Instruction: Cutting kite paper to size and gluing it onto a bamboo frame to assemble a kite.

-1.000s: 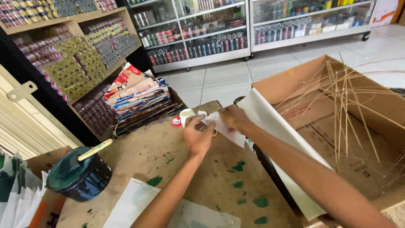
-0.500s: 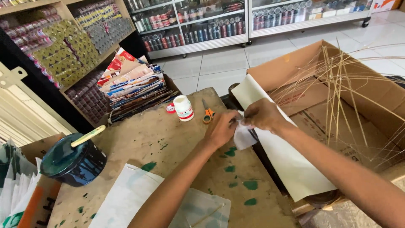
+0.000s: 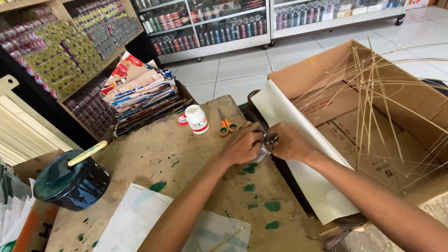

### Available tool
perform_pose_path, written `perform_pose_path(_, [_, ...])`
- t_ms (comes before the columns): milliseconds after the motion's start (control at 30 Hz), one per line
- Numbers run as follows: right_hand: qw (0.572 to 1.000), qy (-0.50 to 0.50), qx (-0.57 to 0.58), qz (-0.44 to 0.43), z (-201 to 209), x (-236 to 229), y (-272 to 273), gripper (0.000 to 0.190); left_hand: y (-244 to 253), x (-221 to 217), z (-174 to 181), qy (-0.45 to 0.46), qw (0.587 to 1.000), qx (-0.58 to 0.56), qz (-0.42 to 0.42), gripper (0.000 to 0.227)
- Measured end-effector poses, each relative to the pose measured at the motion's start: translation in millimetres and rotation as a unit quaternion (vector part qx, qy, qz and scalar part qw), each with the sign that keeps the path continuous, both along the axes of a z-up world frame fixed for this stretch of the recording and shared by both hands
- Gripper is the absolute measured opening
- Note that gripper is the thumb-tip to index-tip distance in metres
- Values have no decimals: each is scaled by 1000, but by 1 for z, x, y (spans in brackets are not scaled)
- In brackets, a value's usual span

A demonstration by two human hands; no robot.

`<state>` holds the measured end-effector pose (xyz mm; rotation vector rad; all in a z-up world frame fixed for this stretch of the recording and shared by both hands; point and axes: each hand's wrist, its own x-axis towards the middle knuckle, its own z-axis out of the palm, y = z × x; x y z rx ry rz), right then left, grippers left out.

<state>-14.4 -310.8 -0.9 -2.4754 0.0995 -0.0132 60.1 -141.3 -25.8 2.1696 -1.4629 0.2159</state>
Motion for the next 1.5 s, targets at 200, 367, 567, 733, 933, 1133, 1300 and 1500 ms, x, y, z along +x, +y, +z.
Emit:
perform_pose_path(200, [999,26,17,9,17,-11,5,38,-3,5,-7,14,1000,7,3,14])
perform_pose_path(367, [990,42,132,-20,-21,14,-9,37,6,-17,17,133,985,-108,10,5])
perform_pose_path(567, [975,64,207,-57,-21,12,-8,34,8,-15,11,78,995,-57,41,11])
perform_pose_path(733, [970,91,214,-76,-27,16,-8,39,8,-3,-10,21,1000,-2,4,11])
perform_pose_path(933, [976,93,193,-48,-10,1,-2,41,12,-6,-13,45,999,-14,3,19])
perform_pose_path(1133, [997,73,32,-25,3,-20,17,49,60,-54,38,80,996,35,32,9])
perform_pose_path(1300, [977,12,-209,-37,37,-50,58,44,131,-100,69,285,945,158,37,30])
perform_pose_path(1500, [991,85,3,104,37,-80,127,55,183,-117,66,307,932,180,62,38])
